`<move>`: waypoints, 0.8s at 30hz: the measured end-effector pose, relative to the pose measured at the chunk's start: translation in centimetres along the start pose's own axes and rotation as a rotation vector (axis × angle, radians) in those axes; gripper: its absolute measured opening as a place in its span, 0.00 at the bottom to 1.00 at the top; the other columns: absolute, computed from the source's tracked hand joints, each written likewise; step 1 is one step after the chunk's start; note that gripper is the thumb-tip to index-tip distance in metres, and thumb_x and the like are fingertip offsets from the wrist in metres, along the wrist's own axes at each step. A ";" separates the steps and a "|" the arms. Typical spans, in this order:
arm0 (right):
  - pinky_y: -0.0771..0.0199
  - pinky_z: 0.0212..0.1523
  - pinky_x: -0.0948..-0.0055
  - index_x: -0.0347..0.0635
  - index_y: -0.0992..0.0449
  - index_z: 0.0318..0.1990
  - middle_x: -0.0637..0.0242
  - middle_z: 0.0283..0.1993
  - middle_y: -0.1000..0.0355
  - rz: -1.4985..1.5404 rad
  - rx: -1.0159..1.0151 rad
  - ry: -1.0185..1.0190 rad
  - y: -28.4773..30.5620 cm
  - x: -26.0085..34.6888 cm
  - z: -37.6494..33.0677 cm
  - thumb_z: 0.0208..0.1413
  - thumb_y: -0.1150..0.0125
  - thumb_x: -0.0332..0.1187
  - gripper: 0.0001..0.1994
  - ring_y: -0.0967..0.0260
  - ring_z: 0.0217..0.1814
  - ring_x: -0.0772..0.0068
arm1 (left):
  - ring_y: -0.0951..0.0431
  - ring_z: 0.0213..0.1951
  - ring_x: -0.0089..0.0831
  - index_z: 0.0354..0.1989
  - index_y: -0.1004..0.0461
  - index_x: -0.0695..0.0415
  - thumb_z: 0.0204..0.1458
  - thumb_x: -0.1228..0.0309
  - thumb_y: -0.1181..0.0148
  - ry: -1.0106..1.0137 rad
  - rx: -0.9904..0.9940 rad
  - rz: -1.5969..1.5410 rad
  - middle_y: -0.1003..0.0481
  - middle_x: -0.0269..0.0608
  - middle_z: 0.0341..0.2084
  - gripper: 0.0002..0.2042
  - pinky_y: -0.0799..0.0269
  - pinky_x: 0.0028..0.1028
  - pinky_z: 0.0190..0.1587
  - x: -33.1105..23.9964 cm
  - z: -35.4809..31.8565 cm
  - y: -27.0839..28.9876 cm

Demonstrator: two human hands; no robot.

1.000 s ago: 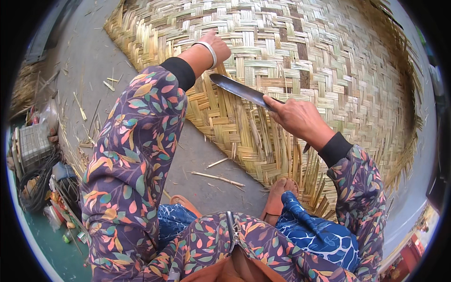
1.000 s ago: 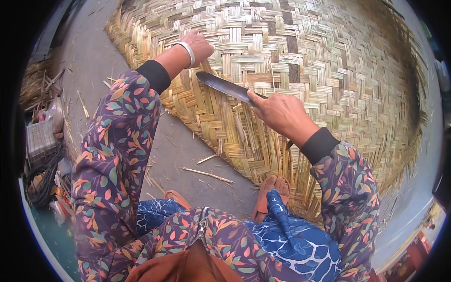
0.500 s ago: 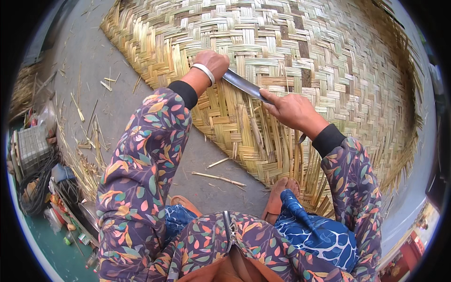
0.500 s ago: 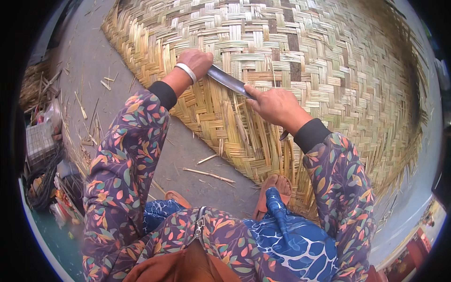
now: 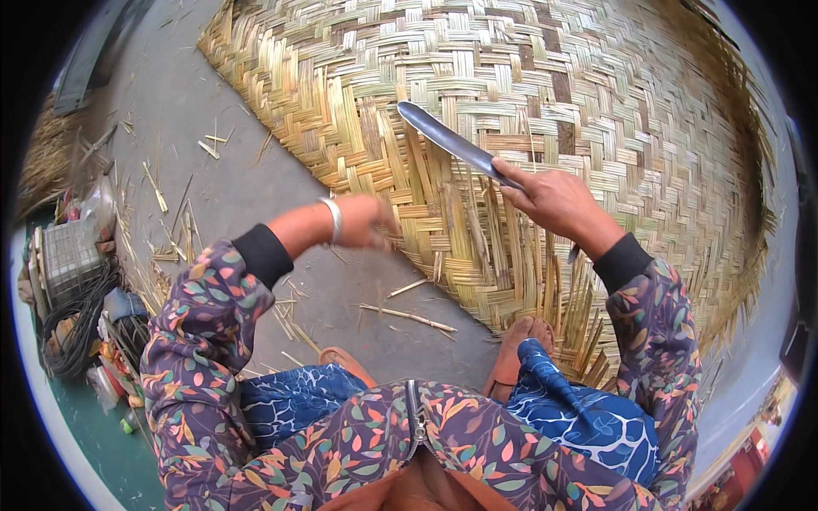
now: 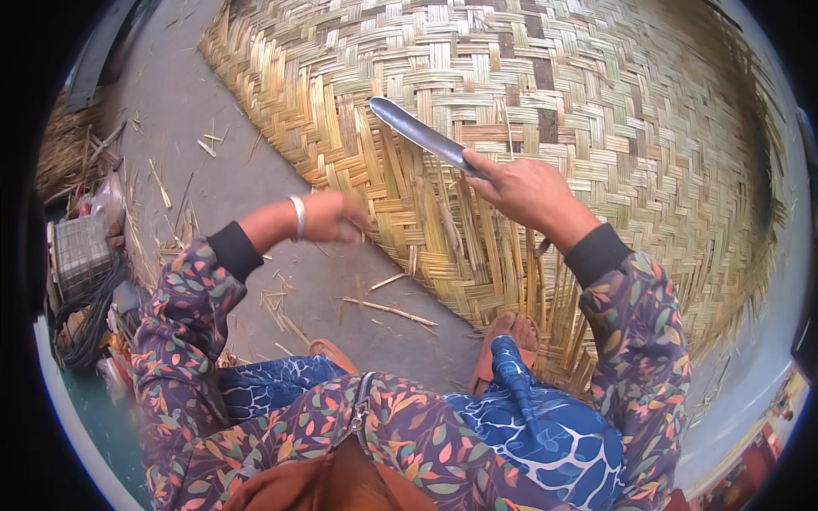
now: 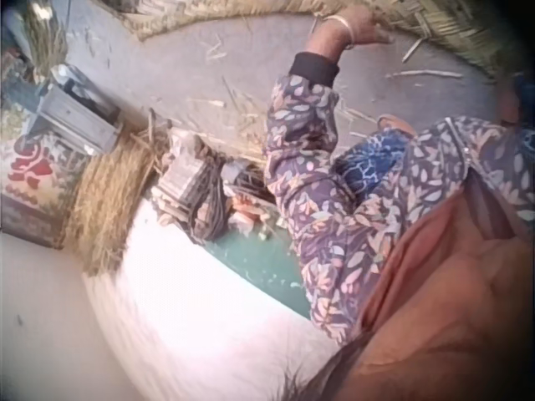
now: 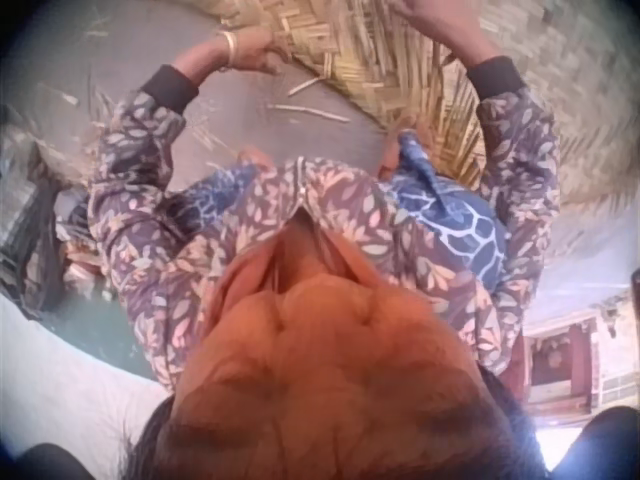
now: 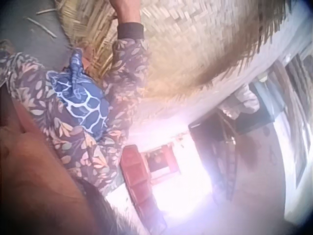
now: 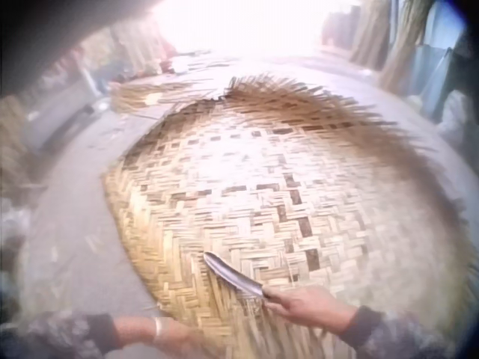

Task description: The person sits on the floor and uses a curved knife to trim and adjust the edges of a large woven mat. They repeatedly tap and press the mat's edge with the knife to secure the weave.

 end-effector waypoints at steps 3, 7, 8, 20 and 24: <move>0.30 0.24 0.56 0.63 0.35 0.63 0.59 0.24 0.26 -0.104 0.000 0.047 1.2 -0.3 -1.4 0.62 0.50 0.48 0.22 0.26 0.25 0.54 | 0.26 0.52 0.42 0.50 0.23 0.50 0.55 0.70 0.42 0.392 -0.415 0.154 0.25 0.44 0.51 0.14 0.31 0.37 0.55 0.3 1.9 9.1; 0.32 0.21 0.57 0.65 0.35 0.63 0.61 0.22 0.27 -0.214 0.030 0.076 2.9 1.2 -1.6 0.62 0.49 0.49 0.22 0.27 0.23 0.56 | 0.39 0.65 0.38 0.61 0.32 0.43 0.52 0.77 0.44 0.224 -0.557 0.915 0.38 0.38 0.64 0.26 0.39 0.41 0.63 2.1 4.9 12.7; 0.32 0.20 0.58 0.65 0.34 0.63 0.61 0.21 0.28 -0.224 0.031 0.098 3.2 1.7 -1.4 0.62 0.49 0.49 0.22 0.27 0.23 0.57 | 0.44 0.68 0.37 0.61 0.33 0.42 0.51 0.77 0.44 0.193 -0.496 0.975 0.41 0.37 0.66 0.27 0.42 0.43 0.65 2.3 5.7 12.6; 0.33 0.20 0.58 0.68 0.35 0.64 0.61 0.20 0.29 -0.238 0.018 0.076 2.0 0.9 0.6 0.62 0.49 0.49 0.22 0.27 0.22 0.58 | 0.23 0.45 0.44 0.45 0.29 0.57 0.51 0.77 0.45 0.414 -0.161 0.649 0.25 0.45 0.41 0.12 0.28 0.42 0.48 -0.2 7.5 15.9; 0.34 0.20 0.57 0.70 0.37 0.65 0.61 0.21 0.29 -0.236 0.033 0.068 2.0 1.5 1.2 0.62 0.49 0.49 0.23 0.28 0.21 0.58 | 0.21 0.44 0.46 0.42 0.23 0.56 0.54 0.72 0.45 0.498 -0.041 0.804 0.21 0.48 0.38 0.09 0.26 0.39 0.46 0.6 7.3 16.3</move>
Point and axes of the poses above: each hand's wrist, its own z-axis towards the middle knuckle, its own y-axis out of the back of the hand, x = y × z, the point moved 3 cm from there along z, towards the middle knuckle
